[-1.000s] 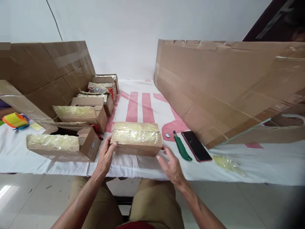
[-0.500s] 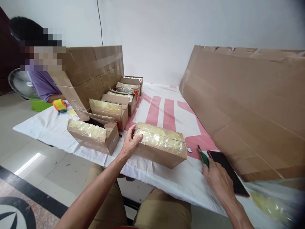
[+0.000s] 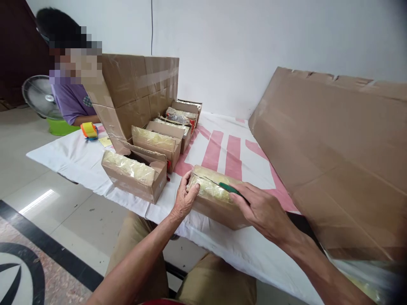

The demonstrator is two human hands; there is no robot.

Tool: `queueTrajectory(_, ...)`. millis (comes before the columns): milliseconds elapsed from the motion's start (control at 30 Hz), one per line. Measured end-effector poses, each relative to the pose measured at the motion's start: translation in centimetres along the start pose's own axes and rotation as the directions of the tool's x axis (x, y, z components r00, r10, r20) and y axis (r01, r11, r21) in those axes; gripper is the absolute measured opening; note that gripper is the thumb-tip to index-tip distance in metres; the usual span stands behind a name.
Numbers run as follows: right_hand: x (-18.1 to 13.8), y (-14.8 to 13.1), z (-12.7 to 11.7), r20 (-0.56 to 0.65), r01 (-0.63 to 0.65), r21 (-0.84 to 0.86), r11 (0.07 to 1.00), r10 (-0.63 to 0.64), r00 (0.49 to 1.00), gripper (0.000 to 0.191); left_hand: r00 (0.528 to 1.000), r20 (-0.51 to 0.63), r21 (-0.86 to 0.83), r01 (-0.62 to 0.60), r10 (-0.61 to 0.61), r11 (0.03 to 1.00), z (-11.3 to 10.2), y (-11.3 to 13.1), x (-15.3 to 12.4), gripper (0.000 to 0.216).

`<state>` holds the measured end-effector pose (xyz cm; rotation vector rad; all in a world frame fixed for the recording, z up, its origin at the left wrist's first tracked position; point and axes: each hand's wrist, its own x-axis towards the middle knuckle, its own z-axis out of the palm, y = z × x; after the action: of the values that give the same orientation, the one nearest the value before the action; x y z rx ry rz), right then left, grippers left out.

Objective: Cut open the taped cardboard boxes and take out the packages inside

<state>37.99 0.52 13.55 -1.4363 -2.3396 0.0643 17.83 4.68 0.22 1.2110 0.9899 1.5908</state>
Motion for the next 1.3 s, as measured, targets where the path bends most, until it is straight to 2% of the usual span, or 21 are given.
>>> queueTrajectory(133, 2.6, -0.1, 1.6, 0.123, 0.015, -0.143, 0.990, 0.002, 0.992, 0.038, 1.000, 0.000, -0.006, -0.009, 0.009, 1.000, 0.0, -0.2, 0.0, 0.064)
queueTrajectory(367, 3.4, -0.7, 2.1, 0.253, 0.011, -0.335, 0.942, 0.079, 0.964, 0.033, 0.999, -0.017, -0.027, -0.040, 0.040, 0.999, 0.2, -0.6, -0.1, 0.057)
queueTrajectory(567, 4.9, -2.3, 0.2, 0.436, 0.053, -0.498, 0.865, 0.198, 0.878, 0.034, 0.997, -0.066, 0.043, -0.043, 0.046, 0.998, 0.4, -0.4, -0.3, 0.047)
queueTrajectory(700, 6.0, -2.8, -1.6, 0.519, 0.098, -0.496, 0.863, 0.205, 0.830, 0.036, 0.990, -0.138, 0.057, -0.009, 0.017, 0.998, 0.7, -0.4, -0.3, 0.045)
queueTrajectory(867, 6.2, -2.1, -2.3, 0.544, 0.152, -0.501, 0.852, 0.173, 0.821, 0.036, 0.982, -0.185, 0.022, 0.032, -0.028, 0.999, 0.9, -0.7, -0.3, 0.049)
queueTrajectory(1300, 5.3, -0.4, -2.6, 0.543, 0.164, -0.486, 0.858, 0.150, 0.827, 0.037, 0.978, -0.207, 0.075, 0.007, 0.008, 0.997, 1.1, -0.3, -0.2, 0.043)
